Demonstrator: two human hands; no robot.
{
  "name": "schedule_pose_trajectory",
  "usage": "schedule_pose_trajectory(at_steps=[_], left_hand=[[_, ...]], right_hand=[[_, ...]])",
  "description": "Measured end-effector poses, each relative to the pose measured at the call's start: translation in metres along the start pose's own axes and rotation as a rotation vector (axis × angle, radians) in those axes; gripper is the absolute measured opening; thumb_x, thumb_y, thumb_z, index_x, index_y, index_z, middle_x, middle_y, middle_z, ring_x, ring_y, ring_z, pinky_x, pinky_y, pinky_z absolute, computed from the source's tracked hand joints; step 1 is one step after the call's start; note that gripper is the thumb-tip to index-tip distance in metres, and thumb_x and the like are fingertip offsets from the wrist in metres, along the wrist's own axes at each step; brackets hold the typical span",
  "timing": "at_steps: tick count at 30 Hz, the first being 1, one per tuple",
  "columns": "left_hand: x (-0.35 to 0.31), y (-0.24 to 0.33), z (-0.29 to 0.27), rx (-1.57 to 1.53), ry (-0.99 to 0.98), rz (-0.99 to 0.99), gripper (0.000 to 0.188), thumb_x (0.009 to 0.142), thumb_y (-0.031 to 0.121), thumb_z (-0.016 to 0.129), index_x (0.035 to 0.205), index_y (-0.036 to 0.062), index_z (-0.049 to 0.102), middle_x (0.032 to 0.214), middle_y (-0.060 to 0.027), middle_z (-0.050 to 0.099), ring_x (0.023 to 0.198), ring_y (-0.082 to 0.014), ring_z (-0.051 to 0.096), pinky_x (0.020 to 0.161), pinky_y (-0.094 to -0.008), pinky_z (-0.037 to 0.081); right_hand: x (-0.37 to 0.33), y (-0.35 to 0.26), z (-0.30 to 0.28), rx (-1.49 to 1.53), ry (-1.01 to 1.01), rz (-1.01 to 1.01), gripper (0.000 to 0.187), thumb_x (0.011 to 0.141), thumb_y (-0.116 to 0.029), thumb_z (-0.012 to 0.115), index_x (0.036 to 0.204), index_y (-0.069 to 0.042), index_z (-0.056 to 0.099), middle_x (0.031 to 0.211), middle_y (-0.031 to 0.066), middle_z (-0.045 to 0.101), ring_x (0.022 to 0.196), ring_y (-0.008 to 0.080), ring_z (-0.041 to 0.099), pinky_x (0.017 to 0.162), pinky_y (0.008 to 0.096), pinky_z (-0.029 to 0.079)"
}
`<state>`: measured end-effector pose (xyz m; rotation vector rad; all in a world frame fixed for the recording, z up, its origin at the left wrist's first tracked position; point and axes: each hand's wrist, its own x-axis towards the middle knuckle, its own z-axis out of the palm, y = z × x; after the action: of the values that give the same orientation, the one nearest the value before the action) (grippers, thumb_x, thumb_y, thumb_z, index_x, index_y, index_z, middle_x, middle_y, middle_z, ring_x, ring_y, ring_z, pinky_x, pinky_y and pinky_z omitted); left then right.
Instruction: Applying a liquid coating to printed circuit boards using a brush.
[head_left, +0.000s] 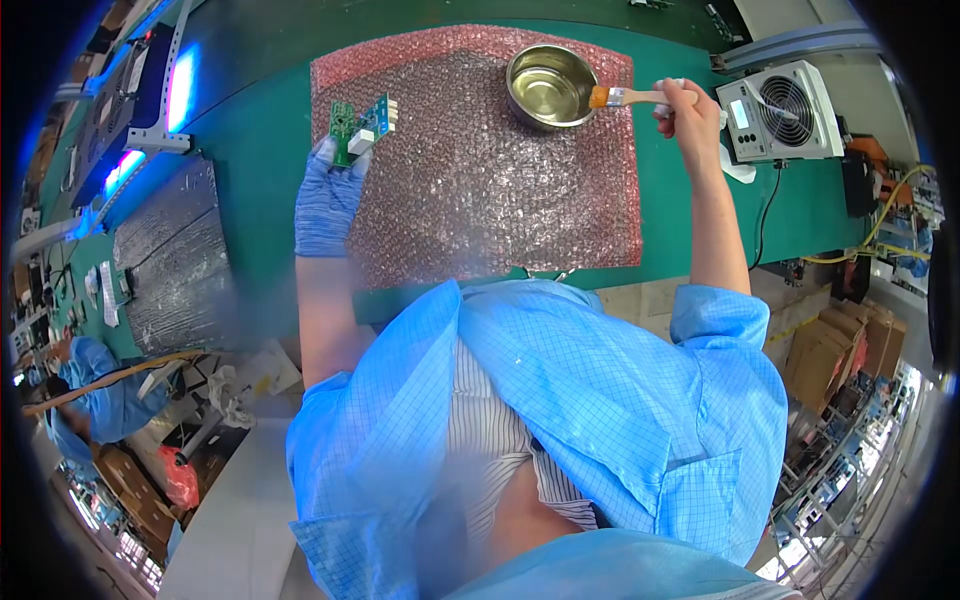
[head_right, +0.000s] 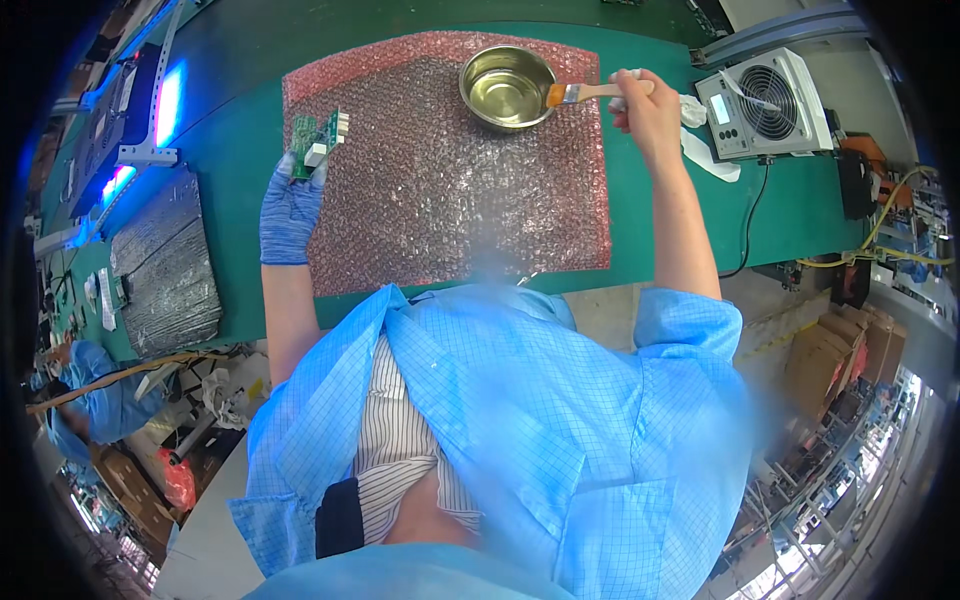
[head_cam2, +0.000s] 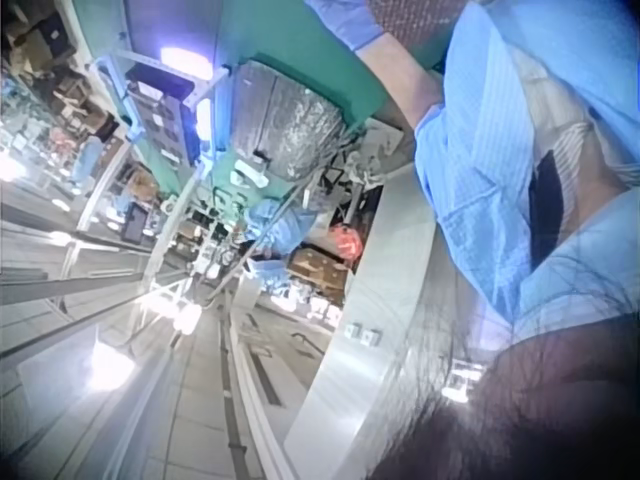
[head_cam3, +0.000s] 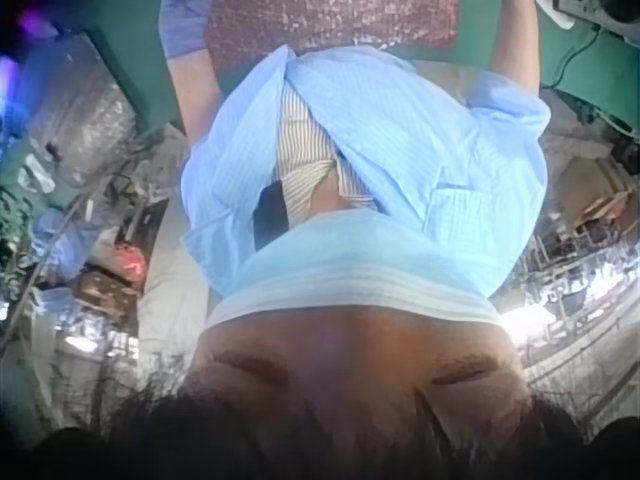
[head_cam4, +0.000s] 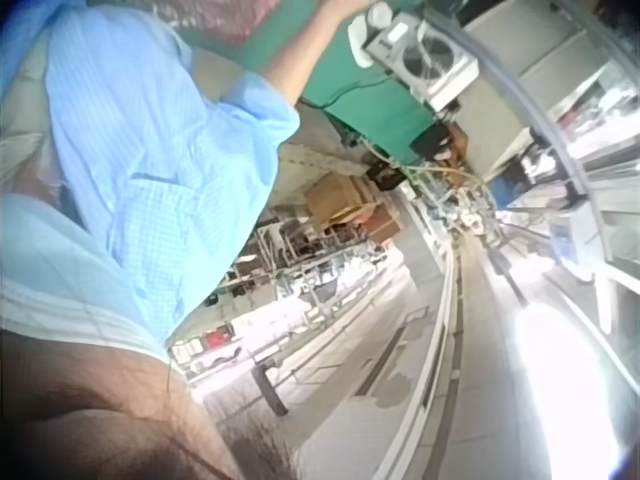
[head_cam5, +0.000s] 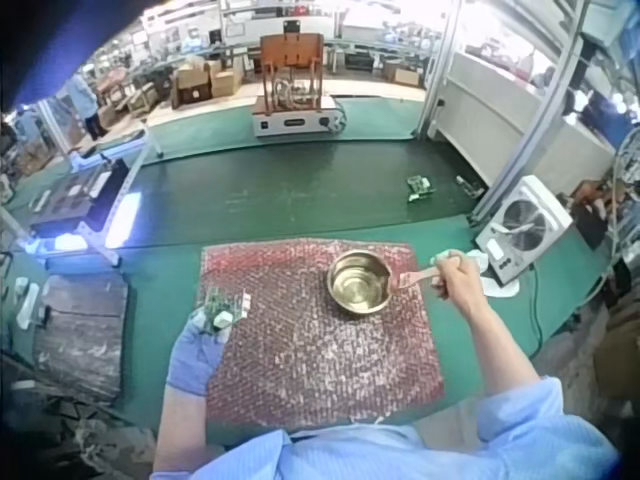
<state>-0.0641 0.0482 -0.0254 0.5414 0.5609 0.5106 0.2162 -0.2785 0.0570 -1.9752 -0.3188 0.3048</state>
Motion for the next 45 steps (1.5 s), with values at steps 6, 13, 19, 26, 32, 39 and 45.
schedule_pose_trajectory(at_steps=[6, 13, 19, 26, 32, 39, 45], left_hand=[[0.002, -0.004, 0.007, 0.043, -0.017, -0.002, 0.021, 0.087, 0.013, 0.052, 0.1, -0.0043, 0.052, 0.096, -0.016, 0.059, 0.086, -0.0249, 0.061, 0.068, -0.0321, 0.056], [0.012, -0.013, 0.02, 0.101, -0.028, -0.146, 0.018, 0.085, 0.018, 0.058, 0.096, 0.0037, 0.055, 0.088, -0.0128, 0.061, 0.077, -0.0219, 0.062, 0.06, -0.032, 0.056], [0.011, -0.024, 0.037, 0.19, -0.058, -0.088, 0.023, 0.084, 0.014, 0.057, 0.103, 0.0031, 0.048, 0.092, -0.0125, 0.057, 0.081, -0.025, 0.061, 0.066, -0.0347, 0.056], [0.011, -0.025, 0.047, 0.207, -0.09, -0.096, 0.025, 0.084, 0.011, 0.057, 0.105, 0.0023, 0.047, 0.093, -0.0124, 0.057, 0.082, -0.0243, 0.061, 0.068, -0.0348, 0.056], [0.019, -0.02, 0.045, 0.375, -0.165, -0.1, 0.025, 0.083, 0.015, 0.06, 0.103, 0.0025, 0.051, 0.091, -0.0101, 0.059, 0.083, -0.0196, 0.062, 0.067, -0.031, 0.056], [0.028, -0.022, 0.082, 0.488, -0.297, -0.137, 0.03, 0.082, 0.021, 0.062, 0.105, 0.0031, 0.057, 0.094, -0.0081, 0.061, 0.085, -0.0172, 0.062, 0.07, -0.0312, 0.055], [0.03, -0.026, 0.096, 0.694, -0.443, -0.161, 0.054, 0.077, 0.042, 0.064, 0.113, 0.0033, 0.055, 0.106, -0.0105, 0.058, 0.097, -0.02, 0.058, 0.082, -0.0353, 0.051]], right_hand=[[-0.009, -0.012, -0.01, 0.046, 0.01, -0.015, 0.025, 0.086, -0.029, 0.056, 0.09, -0.004, 0.06, 0.065, -0.0002, 0.055, 0.051, 0.0052, 0.048, 0.046, 0.0178, 0.036], [-0.012, 0.006, 0.019, 0.352, -0.149, 0.018, 0.019, 0.082, -0.02, 0.064, 0.091, -0.005, 0.059, 0.074, -0.0016, 0.054, 0.061, 0.0051, 0.048, 0.054, 0.0193, 0.04], [-0.007, 0.03, 0.018, 0.285, -0.093, 0.041, 0.017, 0.082, -0.02, 0.062, 0.088, -0.005, 0.058, 0.068, -0.0023, 0.052, 0.058, 0.0051, 0.048, 0.052, 0.0193, 0.039], [-0.01, 0.019, -0.001, 0.2, -0.038, 0.152, 0.019, 0.082, -0.022, 0.06, 0.091, -0.004, 0.059, 0.065, 0.0007, 0.055, 0.05, 0.0059, 0.048, 0.046, 0.0191, 0.036], [-0.013, 0.009, -0.019, 0.166, 0.006, 0.091, 0.019, 0.082, -0.021, 0.06, 0.09, -0.004, 0.06, 0.065, 0.0011, 0.055, 0.051, 0.0057, 0.048, 0.047, 0.0186, 0.036], [-0.026, -0.029, 0.009, 0.218, -0.177, -0.074, 0.025, 0.084, -0.021, 0.06, 0.1, -0.002, 0.06, 0.073, 0.0015, 0.057, 0.062, 0.0067, 0.05, 0.055, 0.0195, 0.039], [-0.032, -0.052, 0.034, 0.174, -0.464, -0.296, 0.022, 0.084, -0.015, 0.06, 0.101, 0.0, 0.061, 0.077, 0.0018, 0.059, 0.067, 0.0085, 0.052, 0.06, 0.0215, 0.043]])
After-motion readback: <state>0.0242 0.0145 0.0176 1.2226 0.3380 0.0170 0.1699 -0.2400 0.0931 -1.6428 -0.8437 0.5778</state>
